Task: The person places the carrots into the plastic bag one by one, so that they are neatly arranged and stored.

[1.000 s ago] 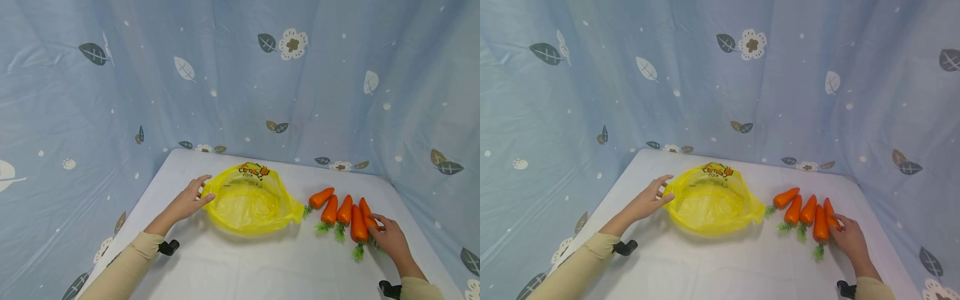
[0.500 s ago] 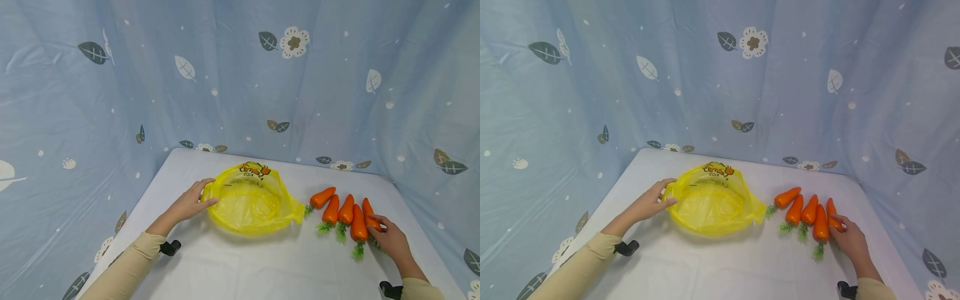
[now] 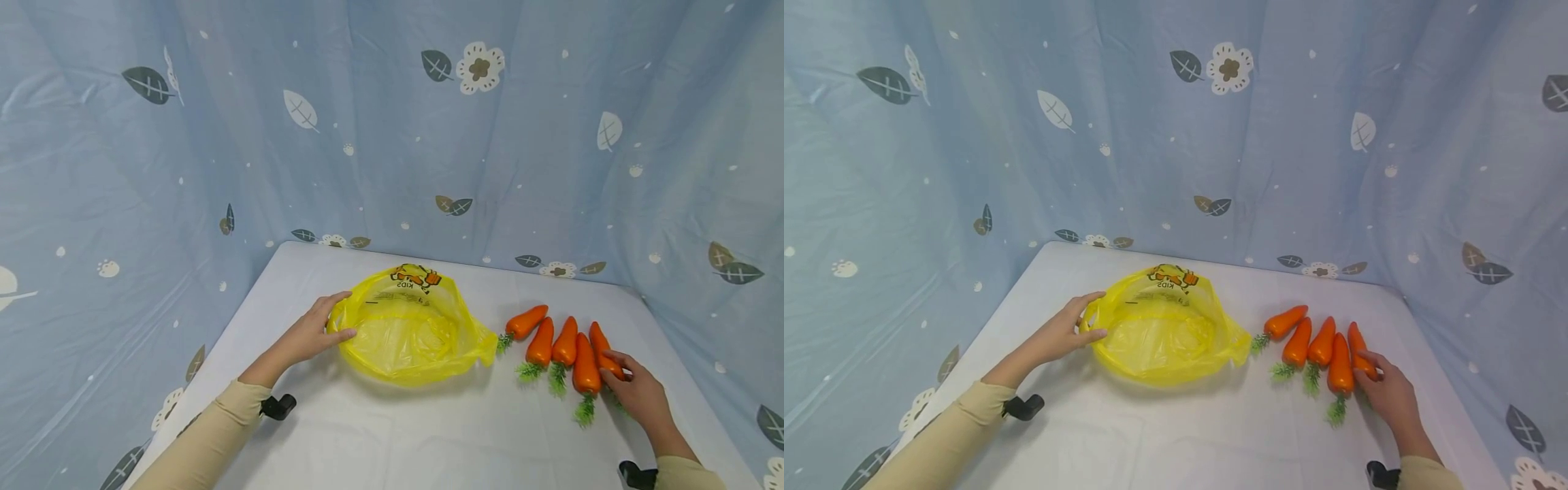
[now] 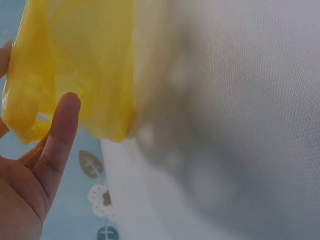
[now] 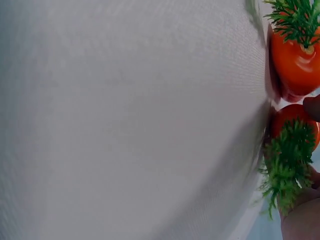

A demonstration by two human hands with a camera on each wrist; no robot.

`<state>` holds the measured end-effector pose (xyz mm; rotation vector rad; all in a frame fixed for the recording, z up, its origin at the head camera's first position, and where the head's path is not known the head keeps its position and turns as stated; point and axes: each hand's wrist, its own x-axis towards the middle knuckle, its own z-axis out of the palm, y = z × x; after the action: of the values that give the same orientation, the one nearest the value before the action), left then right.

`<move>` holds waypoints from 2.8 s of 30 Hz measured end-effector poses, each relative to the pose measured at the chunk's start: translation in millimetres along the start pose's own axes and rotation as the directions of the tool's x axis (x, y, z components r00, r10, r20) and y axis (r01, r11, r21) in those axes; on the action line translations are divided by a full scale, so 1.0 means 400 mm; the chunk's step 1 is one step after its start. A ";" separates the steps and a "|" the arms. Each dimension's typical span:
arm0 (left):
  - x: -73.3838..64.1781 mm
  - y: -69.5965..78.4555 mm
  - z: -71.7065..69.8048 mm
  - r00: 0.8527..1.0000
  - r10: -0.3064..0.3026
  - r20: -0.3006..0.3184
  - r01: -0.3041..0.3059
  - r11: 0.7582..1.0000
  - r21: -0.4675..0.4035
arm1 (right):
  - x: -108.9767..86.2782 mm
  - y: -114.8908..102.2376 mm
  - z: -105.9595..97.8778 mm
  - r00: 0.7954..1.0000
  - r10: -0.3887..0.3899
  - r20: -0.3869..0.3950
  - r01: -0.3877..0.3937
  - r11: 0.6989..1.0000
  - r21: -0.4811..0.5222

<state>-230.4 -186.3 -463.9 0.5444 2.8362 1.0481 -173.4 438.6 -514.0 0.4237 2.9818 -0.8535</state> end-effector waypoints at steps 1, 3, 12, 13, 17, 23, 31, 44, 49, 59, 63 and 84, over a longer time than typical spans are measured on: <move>0.000 0.000 0.000 1.000 0.002 0.002 -0.002 1.000 -0.002 | 0.000 -0.001 0.001 1.000 0.008 -0.005 -0.008 1.000 0.002; 0.000 0.001 0.001 1.000 0.006 0.008 -0.006 1.000 -0.010 | 0.001 -0.002 0.001 1.000 0.027 -0.008 -0.027 1.000 0.009; 0.000 -0.001 0.005 0.999 0.021 0.042 -0.020 1.000 -0.023 | -0.011 0.008 0.003 0.999 0.042 -0.025 -0.041 0.998 0.043; 0.001 -0.001 0.005 0.999 0.017 0.047 -0.016 0.999 -0.032 | -0.012 0.010 0.003 0.999 0.043 -0.026 -0.041 0.998 0.050; 0.000 0.001 0.006 0.998 0.018 0.058 -0.015 0.999 -0.051 | -0.014 0.017 0.004 0.998 0.041 -0.041 -0.038 0.997 0.071; 0.001 0.003 0.008 0.997 0.009 0.072 -0.004 0.998 -0.061 | -0.013 0.018 0.005 0.996 0.057 -0.068 -0.051 0.995 0.086; 0.001 0.006 0.007 0.997 0.008 0.079 -0.003 0.998 -0.068 | -0.012 0.009 0.010 0.985 0.162 -0.065 -0.149 0.975 0.166; 0.002 0.007 0.013 0.996 -0.003 0.088 0.010 0.997 -0.079 | -0.020 0.008 0.012 0.978 0.193 -0.079 -0.172 0.962 0.212; 0.003 0.009 0.014 0.997 -0.001 0.082 0.008 0.997 -0.083 | -0.018 0.018 0.013 0.976 0.198 -0.088 -0.177 0.963 0.205; 0.007 0.013 0.013 0.996 -0.014 0.084 0.021 0.997 -0.081 | -0.019 0.015 0.012 0.971 0.221 -0.089 -0.195 0.952 0.237; 0.009 0.014 0.013 0.996 -0.018 0.087 0.025 0.997 -0.079 | -0.020 0.005 0.005 0.969 0.234 -0.084 -0.203 0.938 0.280; 0.018 0.006 0.026 0.998 0.008 0.067 -0.003 0.998 -0.070 | -0.018 -0.033 0.012 0.970 0.228 -0.085 -0.191 0.928 0.321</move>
<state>-234.4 -175.9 -469.8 0.5703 2.7303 1.1031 -170.2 423.4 -510.7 0.8140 2.8334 -1.3188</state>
